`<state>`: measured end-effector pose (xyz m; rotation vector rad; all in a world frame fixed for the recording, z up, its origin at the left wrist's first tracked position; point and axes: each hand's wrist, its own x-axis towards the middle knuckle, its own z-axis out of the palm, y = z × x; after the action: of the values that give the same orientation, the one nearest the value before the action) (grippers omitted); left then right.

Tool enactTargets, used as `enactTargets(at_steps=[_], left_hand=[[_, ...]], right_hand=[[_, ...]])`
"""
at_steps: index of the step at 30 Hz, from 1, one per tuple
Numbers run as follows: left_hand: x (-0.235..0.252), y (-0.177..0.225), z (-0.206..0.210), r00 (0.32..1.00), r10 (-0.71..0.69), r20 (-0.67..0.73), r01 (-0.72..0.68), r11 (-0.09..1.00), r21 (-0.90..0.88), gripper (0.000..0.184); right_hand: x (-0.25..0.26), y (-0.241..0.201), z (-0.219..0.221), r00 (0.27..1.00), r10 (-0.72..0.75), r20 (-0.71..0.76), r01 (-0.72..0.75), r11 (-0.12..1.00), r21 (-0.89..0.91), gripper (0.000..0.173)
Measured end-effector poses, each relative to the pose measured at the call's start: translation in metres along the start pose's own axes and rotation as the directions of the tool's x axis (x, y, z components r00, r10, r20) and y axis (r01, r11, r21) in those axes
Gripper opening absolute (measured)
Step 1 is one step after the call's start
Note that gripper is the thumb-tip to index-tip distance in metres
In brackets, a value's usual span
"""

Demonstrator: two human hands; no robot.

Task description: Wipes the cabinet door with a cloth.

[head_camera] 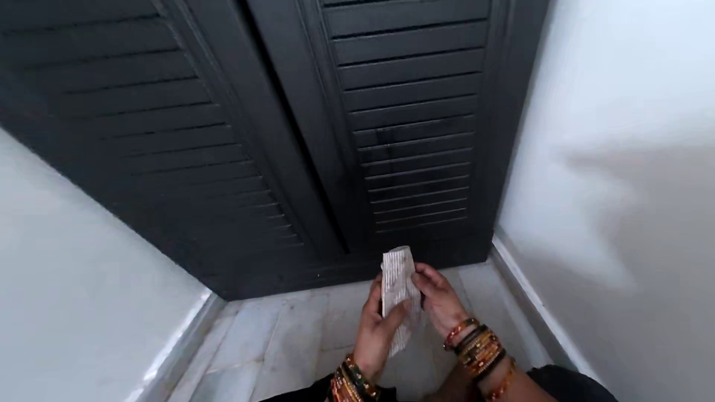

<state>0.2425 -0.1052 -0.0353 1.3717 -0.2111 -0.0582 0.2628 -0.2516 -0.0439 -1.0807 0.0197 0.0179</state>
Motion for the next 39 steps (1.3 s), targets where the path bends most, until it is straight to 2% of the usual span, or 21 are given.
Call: enactTargets(at_steps=[3,6,8,9,10,11,12,13,14,15,16,19,21,23,24,27,28,30,34,37,39], left_hand=[[0.004,0.002,0.001,0.99,-0.124,0.067,0.139,0.939,-0.314,0.049],[0.028,0.017,-0.003,0.98,-0.171,-0.103,0.122,0.922,-0.367,0.044],[0.052,0.044,-0.006,0.959,-0.008,-0.283,-0.046,0.982,-0.185,0.041],[0.066,0.06,-0.008,0.92,0.143,-0.365,-0.153,0.988,0.002,0.039],[0.08,0.075,-0.011,0.852,0.326,-0.409,-0.249,0.94,0.231,0.039],[0.095,0.088,-0.017,0.764,0.515,-0.388,-0.316,0.824,0.471,0.042],[0.111,0.1,-0.026,0.682,0.672,-0.287,-0.352,0.647,0.677,0.043],[0.129,0.11,-0.034,0.606,0.786,-0.12,-0.365,0.409,0.836,0.042],[0.151,0.118,-0.042,0.532,0.845,0.059,-0.363,0.164,0.917,0.041],[0.174,0.124,-0.047,0.474,0.857,0.201,-0.365,-0.017,0.931,0.042],[0.195,0.127,-0.05,0.44,0.844,0.307,-0.367,-0.144,0.919,0.044],[0.229,0.128,-0.048,0.419,0.782,0.461,-0.392,-0.302,0.869,0.042],[0.231,0.133,-0.04,0.419,0.777,0.469,-0.384,-0.316,0.867,0.039],[0.232,0.136,-0.031,0.379,0.808,0.451,-0.37,-0.315,0.874,0.037],[0.23,0.137,-0.025,0.388,0.811,0.438,-0.363,-0.302,0.881,0.036],[0.22,0.137,0.006,0.503,0.768,0.396,-0.345,-0.241,0.907,0.037],[0.221,0.137,0.022,0.507,0.768,0.391,-0.347,-0.233,0.908,0.037],[0.222,0.135,0.061,0.537,0.751,0.384,-0.352,-0.214,0.911,0.036],[0.221,0.132,0.153,0.657,0.639,0.399,-0.396,-0.158,0.905,0.038],[0.22,0.135,0.214,0.724,0.528,0.444,-0.414,-0.182,0.892,0.038],[0.219,0.139,0.23,0.737,0.498,0.457,-0.399,-0.224,0.889,0.035]], right_hand=[[0.006,-0.006,-0.003,0.998,0.051,-0.022,-0.049,0.993,0.103,0.025],[0.011,-0.02,-0.005,0.994,0.003,-0.108,-0.008,0.999,-0.043,0.032],[0.012,-0.03,-0.012,0.989,-0.029,-0.143,0.006,0.987,-0.161,0.035],[0.013,-0.035,-0.017,0.987,-0.032,-0.155,0.005,0.985,-0.173,0.034],[0.013,-0.039,-0.022,0.985,-0.032,-0.169,0.005,0.987,-0.161,0.032],[0.014,-0.043,-0.026,0.983,-0.036,-0.18,0.009,0.989,-0.148,0.031],[0.014,-0.047,-0.029,0.98,-0.046,-0.192,0.019,0.99,-0.141,0.03],[0.014,-0.051,-0.031,0.978,-0.064,-0.201,0.035,0.988,-0.148,0.03],[0.015,-0.053,-0.032,0.975,-0.086,-0.206,0.054,0.986,-0.156,0.03],[0.015,-0.054,-0.034,0.973,-0.107,-0.206,0.074,0.984,-0.163,0.03],[0.016,-0.054,-0.036,0.971,-0.122,-0.204,0.087,0.981,-0.172,0.03],[0.017,-0.055,-0.041,0.975,-0.121,-0.188,0.084,0.977,-0.196,0.031],[0.018,-0.056,-0.039,0.979,-0.097,-0.178,0.063,0.98,-0.189,0.031],[0.019,-0.054,-0.036,0.983,-0.086,-0.162,0.055,0.981,-0.185,0.031],[0.021,-0.054,-0.034,0.986,-0.082,-0.147,0.052,0.98,-0.193,0.031],[0.022,-0.052,-0.026,0.994,-0.062,-0.087,0.041,0.973,-0.228,0.031],[0.022,-0.051,-0.024,0.997,-0.054,-0.061,0.037,0.968,-0.247,0.031],[0.02,-0.049,-0.022,0.999,-0.04,-0.016,0.033,0.956,-0.293,0.032],[0.017,-0.044,-0.028,0.999,-0.022,0.036,0.034,0.926,-0.376,0.032],[0.015,-0.034,-0.042,0.998,-0.018,0.064,0.045,0.896,-0.443,0.033],[0.013,-0.028,-0.052,0.998,-0.001,0.057,0.028,0.879,-0.476,0.032]])
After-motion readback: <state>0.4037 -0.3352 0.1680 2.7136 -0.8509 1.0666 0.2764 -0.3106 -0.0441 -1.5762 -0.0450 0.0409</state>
